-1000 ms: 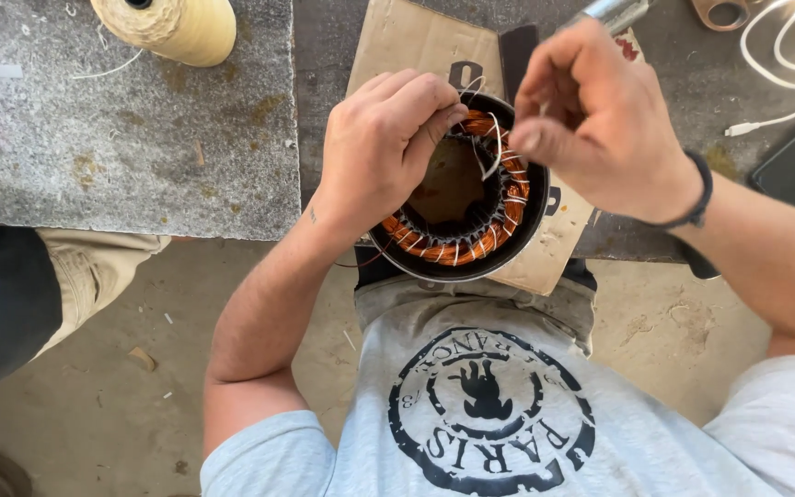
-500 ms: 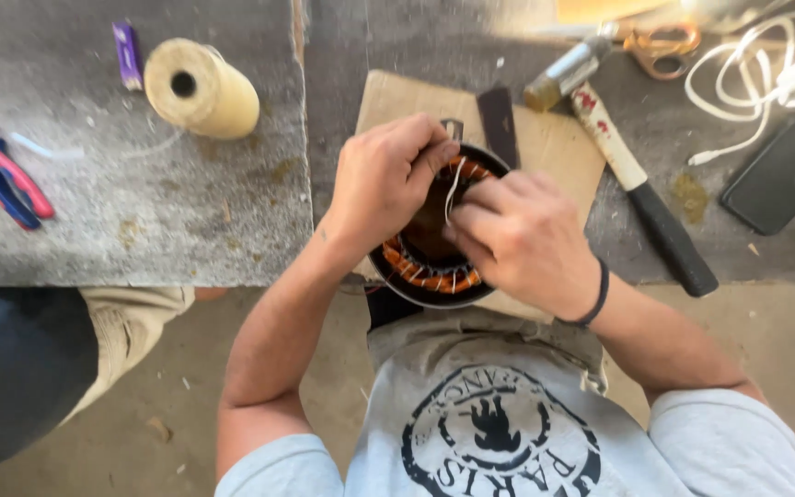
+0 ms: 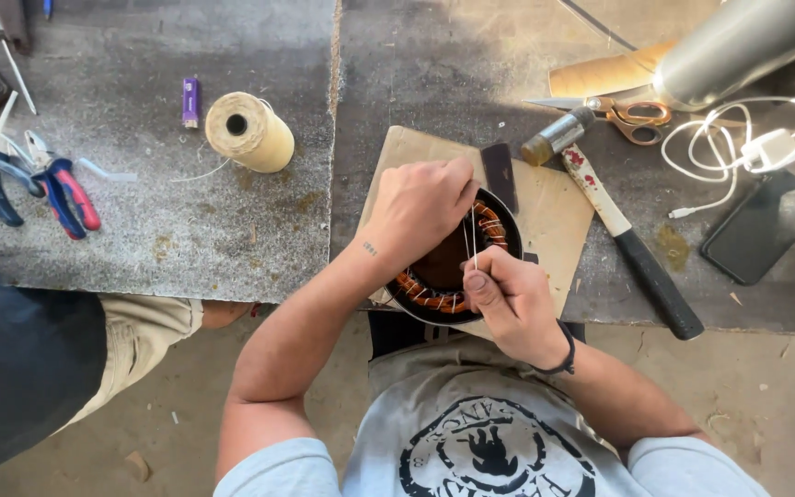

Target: Securing copper windings in an electric motor stator using string and shaping them with a hammer.

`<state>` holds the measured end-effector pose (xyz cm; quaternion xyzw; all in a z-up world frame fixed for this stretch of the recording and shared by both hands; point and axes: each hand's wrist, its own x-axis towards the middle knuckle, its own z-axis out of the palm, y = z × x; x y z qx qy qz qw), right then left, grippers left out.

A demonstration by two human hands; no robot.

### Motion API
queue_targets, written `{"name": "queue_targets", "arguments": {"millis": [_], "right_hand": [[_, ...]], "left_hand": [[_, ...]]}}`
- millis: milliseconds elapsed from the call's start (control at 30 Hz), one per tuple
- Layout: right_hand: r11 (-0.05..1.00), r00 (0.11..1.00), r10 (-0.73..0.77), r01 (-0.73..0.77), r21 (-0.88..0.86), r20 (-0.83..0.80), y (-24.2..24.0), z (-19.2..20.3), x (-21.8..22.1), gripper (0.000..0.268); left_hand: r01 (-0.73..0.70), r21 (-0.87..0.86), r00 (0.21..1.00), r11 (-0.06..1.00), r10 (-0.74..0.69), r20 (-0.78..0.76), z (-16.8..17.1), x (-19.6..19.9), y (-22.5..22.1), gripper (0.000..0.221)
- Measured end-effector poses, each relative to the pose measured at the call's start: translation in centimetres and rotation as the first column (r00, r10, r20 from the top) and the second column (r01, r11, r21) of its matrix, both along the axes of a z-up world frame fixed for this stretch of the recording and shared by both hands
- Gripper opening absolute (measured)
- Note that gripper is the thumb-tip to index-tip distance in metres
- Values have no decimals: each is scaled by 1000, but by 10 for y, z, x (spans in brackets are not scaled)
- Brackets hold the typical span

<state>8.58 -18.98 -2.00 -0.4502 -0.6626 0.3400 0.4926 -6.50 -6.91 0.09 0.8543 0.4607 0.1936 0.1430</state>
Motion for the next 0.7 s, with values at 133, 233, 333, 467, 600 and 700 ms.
{"name": "queue_targets", "arguments": {"millis": [133,233,333,467,600,700], "right_hand": [[978,907,38,-121,-171,-420,-3,-9,8,35],[977,842,20,-131,-168,-538,0,-12,10,34],[980,830,10,-119,-159,-558,0,-13,7,34],[982,817,0,-108,-154,-576,3,-6,2,36],[995,813,17,-72,-72,-582,15,6,8,35],[999,916,32,-36,-1,-400,17,8,11,28]], "left_hand": [[32,83,999,996,-31,-15,2,-4,-14,19],[81,112,994,990,-88,59,-7,-11,-39,10],[155,192,974,969,-182,135,-10,-11,-63,18],[266,227,925,937,-315,213,-40,-14,-63,9],[297,185,914,937,-335,229,-28,-28,-53,16],[370,223,859,902,-423,288,-13,-36,-46,27]]}}
